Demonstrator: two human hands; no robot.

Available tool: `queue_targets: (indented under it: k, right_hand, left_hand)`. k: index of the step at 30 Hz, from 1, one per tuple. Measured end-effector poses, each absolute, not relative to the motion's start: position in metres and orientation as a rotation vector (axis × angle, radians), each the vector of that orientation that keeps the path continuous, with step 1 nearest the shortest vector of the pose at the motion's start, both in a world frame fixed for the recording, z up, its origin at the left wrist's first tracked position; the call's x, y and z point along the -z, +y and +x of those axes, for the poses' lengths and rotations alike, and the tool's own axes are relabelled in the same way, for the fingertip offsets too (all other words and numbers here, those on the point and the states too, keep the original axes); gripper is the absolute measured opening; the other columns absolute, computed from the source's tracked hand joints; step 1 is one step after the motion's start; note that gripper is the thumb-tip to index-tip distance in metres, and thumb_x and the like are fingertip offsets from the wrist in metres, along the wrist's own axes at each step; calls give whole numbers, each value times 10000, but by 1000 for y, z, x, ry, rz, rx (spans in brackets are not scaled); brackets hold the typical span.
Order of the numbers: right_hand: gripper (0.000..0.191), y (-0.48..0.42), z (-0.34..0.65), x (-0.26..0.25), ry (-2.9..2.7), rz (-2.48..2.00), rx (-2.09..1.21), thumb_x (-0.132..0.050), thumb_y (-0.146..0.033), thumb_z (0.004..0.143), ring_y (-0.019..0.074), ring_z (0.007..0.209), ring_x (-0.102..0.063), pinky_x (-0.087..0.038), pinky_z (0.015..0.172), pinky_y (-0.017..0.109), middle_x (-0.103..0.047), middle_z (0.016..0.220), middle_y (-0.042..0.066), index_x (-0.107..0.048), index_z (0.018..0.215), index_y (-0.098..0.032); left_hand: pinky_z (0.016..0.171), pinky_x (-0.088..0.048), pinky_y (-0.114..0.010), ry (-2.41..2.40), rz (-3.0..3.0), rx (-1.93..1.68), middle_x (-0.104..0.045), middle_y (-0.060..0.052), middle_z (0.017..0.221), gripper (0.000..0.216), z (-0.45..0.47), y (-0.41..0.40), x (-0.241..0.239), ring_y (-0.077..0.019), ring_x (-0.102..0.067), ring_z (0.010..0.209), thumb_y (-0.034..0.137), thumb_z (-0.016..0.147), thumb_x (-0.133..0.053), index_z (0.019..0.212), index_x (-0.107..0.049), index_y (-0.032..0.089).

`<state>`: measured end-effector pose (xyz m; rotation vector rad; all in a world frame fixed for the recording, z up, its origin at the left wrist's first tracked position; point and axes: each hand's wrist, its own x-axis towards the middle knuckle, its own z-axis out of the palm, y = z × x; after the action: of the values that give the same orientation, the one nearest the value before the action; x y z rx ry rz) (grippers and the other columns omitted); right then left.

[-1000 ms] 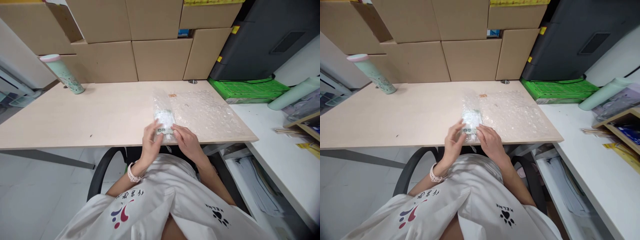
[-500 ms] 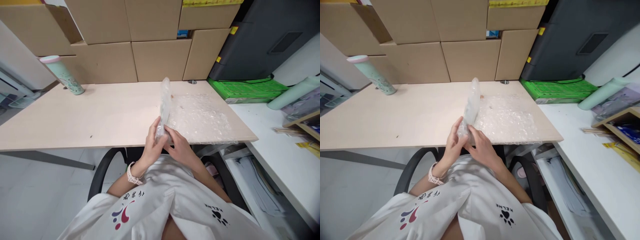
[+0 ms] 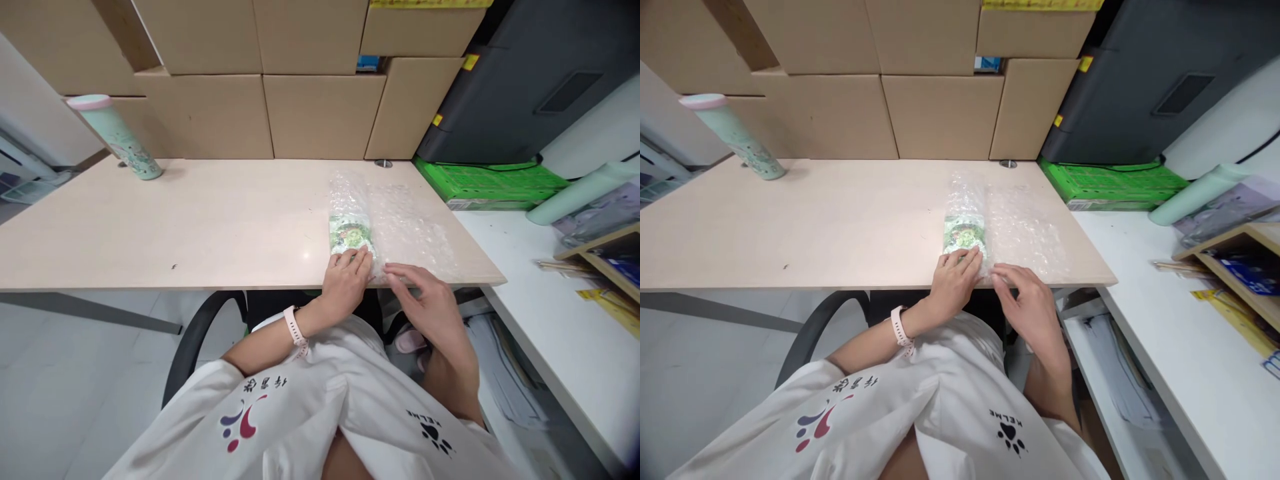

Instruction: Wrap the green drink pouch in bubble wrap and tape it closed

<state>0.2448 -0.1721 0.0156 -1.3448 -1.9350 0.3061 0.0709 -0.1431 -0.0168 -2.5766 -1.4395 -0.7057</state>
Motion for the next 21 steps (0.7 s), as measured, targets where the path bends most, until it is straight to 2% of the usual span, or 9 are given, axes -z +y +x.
queue_targets:
  k: [5, 8, 10, 13, 16, 19, 21]
  right_hand:
    - [403, -154, 234, 0, -1942, -1257, -364, -496, -429, 1005, 276, 1325, -583, -471, 1115, 488, -646, 1399, 114, -637, 1327, -232]
    - [513, -150, 226, 9, -1918, -1303, -484, -486, -470, 1007, 275, 1292, -612, -498, 1094, 484, -598, 1460, 109, -518, 1467, -245]
    - [541, -153, 222, 9, -1922, -1283, -576, -498, -475, 1007, 257, 1282, -620, -527, 1066, 448, -558, 1504, 90, -468, 1507, -271]
    - [474, -160, 214, 4, -1987, -1213, -605, -502, -466, 1012, 258, 1345, -573, -530, 1062, 429, -524, 1538, 80, -541, 1445, -277]
    - [390, -164, 206, 1, -2018, -1233, -424, -497, -471, 1015, 294, 1305, -588, -512, 1062, 492, -595, 1457, 116, -671, 1274, -236]
    - [377, -166, 200, 2, -2019, -1298, -165, -532, -510, 991, 339, 1222, -590, -508, 1011, 542, -667, 1338, 133, -725, 1104, -206]
    - [404, -169, 197, 5, -2029, -1335, -89, -552, -539, 974, 349, 1214, -572, -499, 1004, 548, -665, 1337, 137, -704, 1137, -202]
  left_hand:
    - [1046, -457, -492, -1482, -2633, 843, -532, -156, 1525, 404, 70, -144, 18, -322, -527, 1325, 220, 1018, -449, 1394, -551, 115]
    - [1149, -374, -574, -1534, -2621, 1088, -342, -170, 1644, 485, 54, -147, 22, -365, -315, 1504, 255, 971, -551, 1444, -491, 170]
    - [1182, -329, -610, -1598, -2608, 1211, -249, -179, 1677, 530, 39, -150, 24, -373, -215, 1552, 275, 954, -587, 1463, -461, 196]
    - [1184, -350, -581, -1754, -2622, 1370, -237, -187, 1676, 530, 17, -155, 24, -350, -283, 1532, 269, 947, -603, 1457, -468, 214]
    - [1206, -338, -545, -1970, -2621, 1664, -235, -162, 1682, 601, 3, -159, 15, -338, -294, 1537, 278, 899, -677, 1461, -468, 240]
    - [1167, -406, -498, -2253, -2550, 2239, -299, -163, 1654, 792, -3, -158, 1, -330, -440, 1448, 303, 819, -772, 1514, -395, 253]
    - [1100, -472, -466, -2476, -2354, 2672, -422, -189, 1576, 856, -5, -154, -10, -292, -570, 1315, 296, 801, -778, 1540, -351, 226]
